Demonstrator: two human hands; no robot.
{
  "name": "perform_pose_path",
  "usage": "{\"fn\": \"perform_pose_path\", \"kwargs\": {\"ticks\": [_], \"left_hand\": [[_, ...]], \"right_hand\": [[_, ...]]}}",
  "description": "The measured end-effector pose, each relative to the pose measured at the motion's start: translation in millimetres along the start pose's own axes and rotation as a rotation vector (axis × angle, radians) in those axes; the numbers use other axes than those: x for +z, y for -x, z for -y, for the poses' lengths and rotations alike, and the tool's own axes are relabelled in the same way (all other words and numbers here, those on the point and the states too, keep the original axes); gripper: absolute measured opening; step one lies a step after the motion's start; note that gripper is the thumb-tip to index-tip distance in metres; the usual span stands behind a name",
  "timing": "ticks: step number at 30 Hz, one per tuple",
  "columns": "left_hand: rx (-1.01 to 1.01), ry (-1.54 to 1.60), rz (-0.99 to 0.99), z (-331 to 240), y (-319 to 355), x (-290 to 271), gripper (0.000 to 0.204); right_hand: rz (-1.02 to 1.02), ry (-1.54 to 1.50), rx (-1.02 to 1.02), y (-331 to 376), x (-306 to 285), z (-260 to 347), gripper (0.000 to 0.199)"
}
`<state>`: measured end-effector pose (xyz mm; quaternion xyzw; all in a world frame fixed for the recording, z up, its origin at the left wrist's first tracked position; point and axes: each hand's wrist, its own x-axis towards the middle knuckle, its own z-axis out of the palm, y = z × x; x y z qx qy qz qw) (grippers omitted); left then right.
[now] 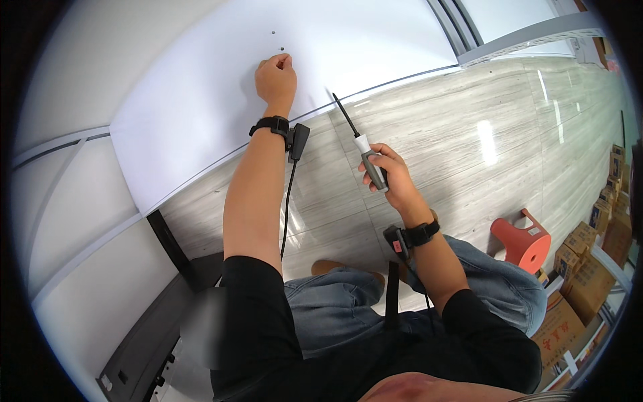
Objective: The person uses a screwdriver to remove screws from the back panel of a small appliance. They place the screws on a nearby shelf and then remove the back cover to expose the internal components.
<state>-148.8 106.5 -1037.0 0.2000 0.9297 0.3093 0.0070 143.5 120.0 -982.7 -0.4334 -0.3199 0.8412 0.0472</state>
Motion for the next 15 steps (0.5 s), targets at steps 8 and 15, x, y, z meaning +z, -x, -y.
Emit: {"fn": "perform_pose_path", "kwargs": {"ticks": [8,15], "left_hand": [[-0.004,0.018,-0.094,0,-2,3,0.009],[-0.024,-0.034,-0.117,-3,-15,5,0.012]], "right_hand": [[-0.016,-0.021,0.003,-2,-5,-7,0.031],[-0.026,-0.035,-0.002,-4,-9,-10,0.033]]}}
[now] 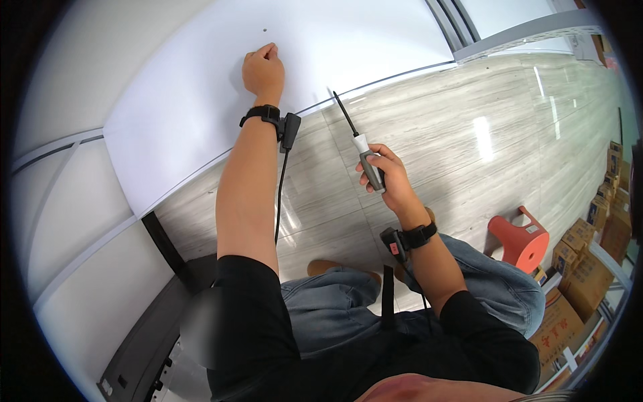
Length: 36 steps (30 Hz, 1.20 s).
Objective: The person uses a screwdriver to remove screws from the back panel of a small appliance. They place the screws on a nearby shelf and then remove the back cover to expose the internal components.
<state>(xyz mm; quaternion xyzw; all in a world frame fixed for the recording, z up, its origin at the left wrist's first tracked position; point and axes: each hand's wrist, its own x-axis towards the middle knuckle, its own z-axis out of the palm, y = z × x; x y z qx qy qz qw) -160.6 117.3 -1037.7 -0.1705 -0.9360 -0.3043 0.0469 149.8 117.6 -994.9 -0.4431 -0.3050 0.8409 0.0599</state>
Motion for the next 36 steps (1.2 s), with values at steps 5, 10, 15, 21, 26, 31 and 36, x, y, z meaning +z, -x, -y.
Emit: {"fn": "perform_pose_path", "kwargs": {"ticks": [5,10,15,21,26,31,36], "left_hand": [[-0.04,0.014,-0.01,-4,-6,2,0.011],[-0.001,0.024,-0.013,3,-6,8,0.01],[0.048,0.066,-0.021,7,-5,13,0.01],[0.096,0.194,-0.043,17,3,4,0.014],[-0.343,0.792,0.313,4,41,-33,0.029],[-0.564,1.188,0.522,-54,104,-126,0.038],[-0.474,1.05,0.265,-60,146,-219,0.032]], "right_hand": [[-0.007,0.007,-0.001,1,0,2,0.033],[-0.01,0.014,0.003,0,1,0,0.033],[-0.008,0.019,0.016,2,3,-1,0.033],[0.03,0.04,0.004,7,9,2,0.032],[0.167,0.116,-0.012,21,18,26,0.034],[0.382,0.24,-0.08,43,17,55,0.042],[0.666,0.399,-0.074,78,44,60,0.05]]}}
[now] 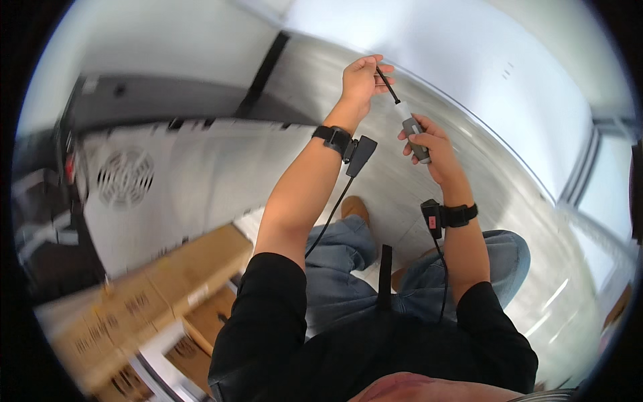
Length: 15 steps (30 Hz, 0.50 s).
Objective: The person uses a screwdriver to remove screws from the back panel of a small appliance. They place the screws on a nearby shelf and then remove the back cover to expose the internal components.
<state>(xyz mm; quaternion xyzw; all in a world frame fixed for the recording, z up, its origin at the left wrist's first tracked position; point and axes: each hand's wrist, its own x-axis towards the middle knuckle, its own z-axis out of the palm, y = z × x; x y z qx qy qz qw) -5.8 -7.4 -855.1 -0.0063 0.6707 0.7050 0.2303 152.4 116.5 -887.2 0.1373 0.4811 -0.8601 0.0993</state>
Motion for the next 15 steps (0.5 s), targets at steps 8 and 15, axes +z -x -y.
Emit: {"fn": "perform_pose_path", "kwargs": {"ticks": [8,15], "left_hand": [[-0.011,0.275,-0.289,-1,59,-46,0.029],[-0.023,0.344,-0.255,4,80,-64,0.027]], "right_hand": [[0.253,0.125,0.074,1,26,22,0.043],[0.229,0.073,0.066,8,46,16,0.036]]}}
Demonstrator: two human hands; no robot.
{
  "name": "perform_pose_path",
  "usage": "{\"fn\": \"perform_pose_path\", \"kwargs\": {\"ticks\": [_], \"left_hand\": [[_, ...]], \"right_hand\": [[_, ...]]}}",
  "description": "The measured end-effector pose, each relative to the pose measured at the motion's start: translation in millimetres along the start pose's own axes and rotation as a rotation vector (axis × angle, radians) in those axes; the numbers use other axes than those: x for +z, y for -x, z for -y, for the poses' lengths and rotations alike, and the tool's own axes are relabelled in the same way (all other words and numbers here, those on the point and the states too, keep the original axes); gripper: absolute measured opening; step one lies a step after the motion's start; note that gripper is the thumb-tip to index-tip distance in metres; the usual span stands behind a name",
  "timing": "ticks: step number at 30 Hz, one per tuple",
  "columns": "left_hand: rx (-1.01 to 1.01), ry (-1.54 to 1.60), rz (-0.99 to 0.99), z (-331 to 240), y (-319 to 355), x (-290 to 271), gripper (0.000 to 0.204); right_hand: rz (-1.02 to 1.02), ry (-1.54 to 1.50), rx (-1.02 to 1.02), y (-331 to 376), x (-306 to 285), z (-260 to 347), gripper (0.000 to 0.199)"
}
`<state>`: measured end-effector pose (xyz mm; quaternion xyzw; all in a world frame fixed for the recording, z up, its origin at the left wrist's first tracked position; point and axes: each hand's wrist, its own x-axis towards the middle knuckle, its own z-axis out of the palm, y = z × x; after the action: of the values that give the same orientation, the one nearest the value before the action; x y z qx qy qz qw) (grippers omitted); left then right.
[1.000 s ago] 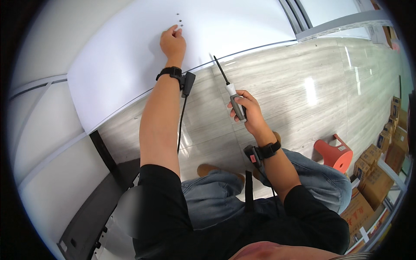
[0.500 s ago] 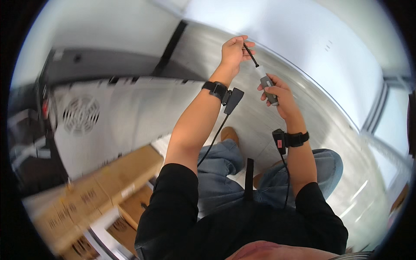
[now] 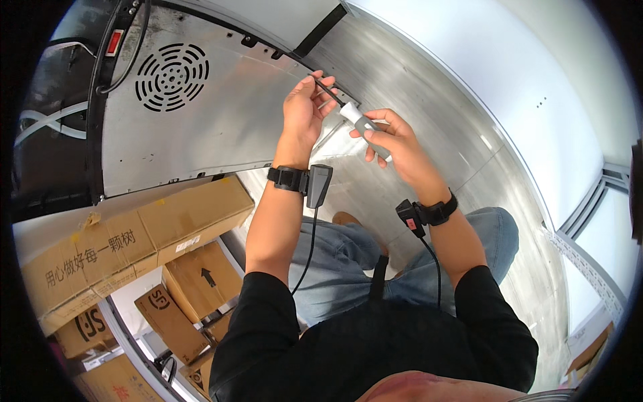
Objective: The person uses a screwdriver to remove screws from the back panel of a small appliance. They place the screws on a nearby shelf and then remove the back cover to expose the internal components.
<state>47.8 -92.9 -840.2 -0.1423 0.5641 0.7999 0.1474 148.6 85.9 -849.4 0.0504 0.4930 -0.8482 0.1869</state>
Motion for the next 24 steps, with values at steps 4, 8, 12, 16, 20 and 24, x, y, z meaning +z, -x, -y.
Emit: {"fn": "perform_pose_path", "kwargs": {"ticks": [4,8,12,16,20,24], "left_hand": [[0.043,-0.019,0.03,-23,8,-3,0.027],[0.079,0.041,0.108,-25,-4,-10,0.028],[0.099,0.097,0.136,-27,-12,-13,0.026],[0.113,0.101,0.118,-29,-13,-9,0.025],[0.125,0.095,0.142,-29,-20,-5,0.025],[0.113,0.092,0.084,-28,-17,-2,0.023]], "right_hand": [[-0.041,-0.069,-0.051,-1,21,-6,0.04],[-0.143,-0.052,-0.12,-4,42,-1,0.04],[-0.169,-0.014,-0.158,-6,63,-2,0.038],[-0.159,-0.042,-0.204,-9,65,-12,0.036],[-0.156,-0.106,-0.235,-13,60,-15,0.033],[-0.143,-0.112,-0.205,-13,60,-11,0.033]]}}
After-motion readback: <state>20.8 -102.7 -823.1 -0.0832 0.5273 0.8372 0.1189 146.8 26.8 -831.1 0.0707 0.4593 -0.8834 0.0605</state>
